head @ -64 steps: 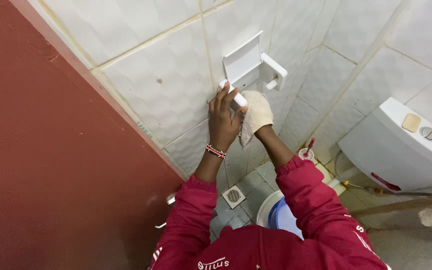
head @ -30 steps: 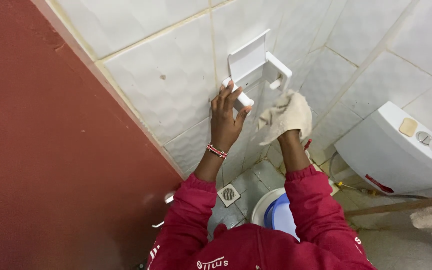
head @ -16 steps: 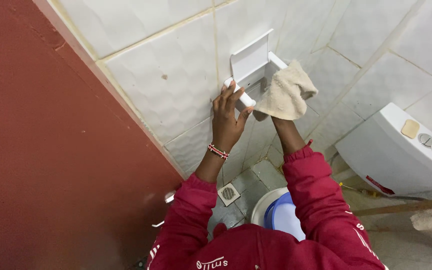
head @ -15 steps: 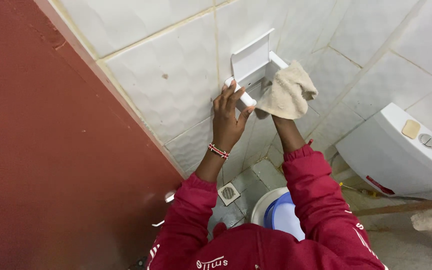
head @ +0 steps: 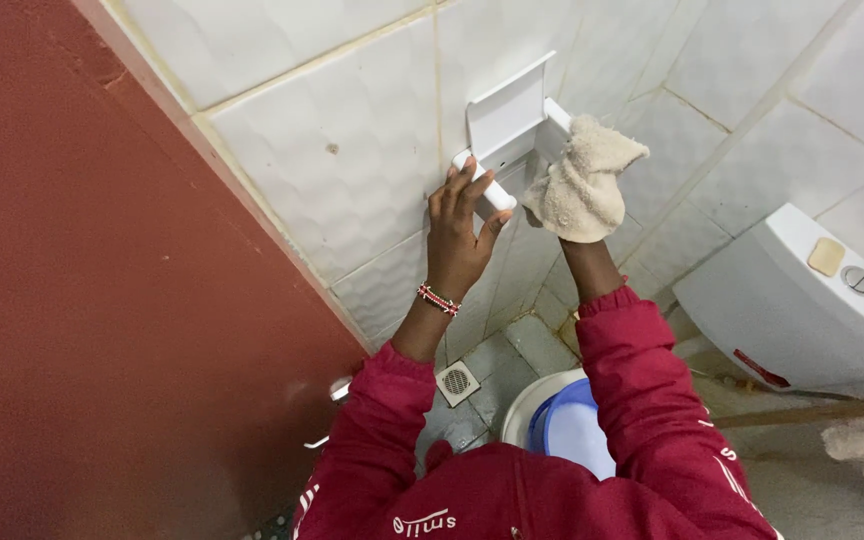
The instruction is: The person wipes the inside and outside of a toilet paper holder with a cloth, then washes the cloth in a bucket of soapy water and wipes the holder again.
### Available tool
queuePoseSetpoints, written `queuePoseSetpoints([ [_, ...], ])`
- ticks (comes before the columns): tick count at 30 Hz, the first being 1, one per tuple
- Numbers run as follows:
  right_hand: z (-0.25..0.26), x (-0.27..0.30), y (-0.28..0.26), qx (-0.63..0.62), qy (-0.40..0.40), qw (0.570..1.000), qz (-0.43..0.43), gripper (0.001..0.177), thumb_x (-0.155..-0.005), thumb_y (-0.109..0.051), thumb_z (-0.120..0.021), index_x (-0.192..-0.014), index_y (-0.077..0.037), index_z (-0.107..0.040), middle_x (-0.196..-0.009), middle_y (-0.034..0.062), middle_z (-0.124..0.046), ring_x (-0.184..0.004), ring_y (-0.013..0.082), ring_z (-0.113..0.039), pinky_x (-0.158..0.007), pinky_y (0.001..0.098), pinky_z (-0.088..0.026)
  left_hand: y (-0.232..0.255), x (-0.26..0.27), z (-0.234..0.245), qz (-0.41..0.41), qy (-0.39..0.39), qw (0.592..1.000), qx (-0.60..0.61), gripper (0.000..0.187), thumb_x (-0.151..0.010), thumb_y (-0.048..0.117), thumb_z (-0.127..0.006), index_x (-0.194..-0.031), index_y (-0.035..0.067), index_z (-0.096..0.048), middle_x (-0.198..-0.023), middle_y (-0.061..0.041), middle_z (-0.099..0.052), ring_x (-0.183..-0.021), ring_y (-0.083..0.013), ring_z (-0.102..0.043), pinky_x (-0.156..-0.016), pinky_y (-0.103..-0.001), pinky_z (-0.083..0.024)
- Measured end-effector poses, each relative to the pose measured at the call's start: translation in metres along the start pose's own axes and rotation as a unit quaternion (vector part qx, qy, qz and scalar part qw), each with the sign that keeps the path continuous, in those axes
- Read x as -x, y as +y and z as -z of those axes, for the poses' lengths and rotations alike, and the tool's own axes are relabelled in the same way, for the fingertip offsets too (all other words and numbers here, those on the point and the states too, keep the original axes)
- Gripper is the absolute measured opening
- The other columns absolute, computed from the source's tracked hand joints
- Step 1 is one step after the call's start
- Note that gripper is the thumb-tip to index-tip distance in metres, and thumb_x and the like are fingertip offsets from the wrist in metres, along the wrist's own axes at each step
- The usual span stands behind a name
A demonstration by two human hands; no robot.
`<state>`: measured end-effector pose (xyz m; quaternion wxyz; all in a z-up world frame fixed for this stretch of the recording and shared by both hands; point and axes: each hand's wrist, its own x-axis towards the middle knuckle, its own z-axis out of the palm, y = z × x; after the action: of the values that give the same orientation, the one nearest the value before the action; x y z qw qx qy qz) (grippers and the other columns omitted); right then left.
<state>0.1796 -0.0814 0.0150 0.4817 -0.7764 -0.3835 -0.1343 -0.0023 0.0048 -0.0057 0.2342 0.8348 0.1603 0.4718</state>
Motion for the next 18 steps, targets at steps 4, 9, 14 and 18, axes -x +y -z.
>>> queuePoseSetpoints([
  [4,0.008,-0.013,-0.001,0.03,-0.022,0.999,0.02,0.027,-0.094,-0.023,-0.069,-0.105,0.001,-0.063,-0.096,0.022,-0.066,-0.087,0.0359,-0.063,-0.072,0.0459,-0.054,-0.001,0.001,-0.002,0.004,0.0,1.0,0.009,0.061,-0.099,0.048,-0.067,-0.15,0.019,-0.05,-0.164,-0.005,-0.041,-0.152,-0.0365,-0.039,-0.122,-0.049,-0.035],
  [9,0.013,-0.045,0.001,0.09,-0.07,0.993,0.039,0.028,-0.092,-0.023,-0.07,-0.104,0.001,-0.063,-0.097,0.0243,-0.066,-0.089,0.0398,-0.063,-0.074,0.0478,-0.054,0.0,0.002,-0.003,0.008,0.008,1.0,0.014,0.059,-0.099,0.047,-0.067,-0.149,0.019,-0.051,-0.165,-0.005,-0.042,-0.152,-0.0358,-0.039,-0.123,-0.049,-0.034],
  [14,0.011,-0.078,0.004,0.15,-0.148,0.977,0.045,0.029,-0.091,-0.023,-0.072,-0.104,0.001,-0.064,-0.097,0.0267,-0.066,-0.091,0.0438,-0.063,-0.075,0.0498,-0.053,-0.001,0.002,-0.006,0.02,0.0,1.0,0.001,0.061,-0.097,0.05,-0.066,-0.148,0.019,-0.053,-0.164,-0.005,-0.043,-0.149,-0.0372,-0.039,-0.121,-0.048,-0.035],
  [18,0.023,-0.09,0.012,0.17,-0.223,0.959,0.05,0.029,-0.09,-0.023,-0.073,-0.104,0.001,-0.064,-0.097,0.0286,-0.066,-0.093,0.0469,-0.064,-0.076,0.0514,-0.053,-0.004,0.002,-0.008,0.005,0.007,1.0,-0.005,0.06,-0.098,0.051,-0.065,-0.149,0.02,-0.053,-0.165,-0.003,-0.041,-0.151,-0.0361,-0.04,-0.122,-0.048,-0.035],
])
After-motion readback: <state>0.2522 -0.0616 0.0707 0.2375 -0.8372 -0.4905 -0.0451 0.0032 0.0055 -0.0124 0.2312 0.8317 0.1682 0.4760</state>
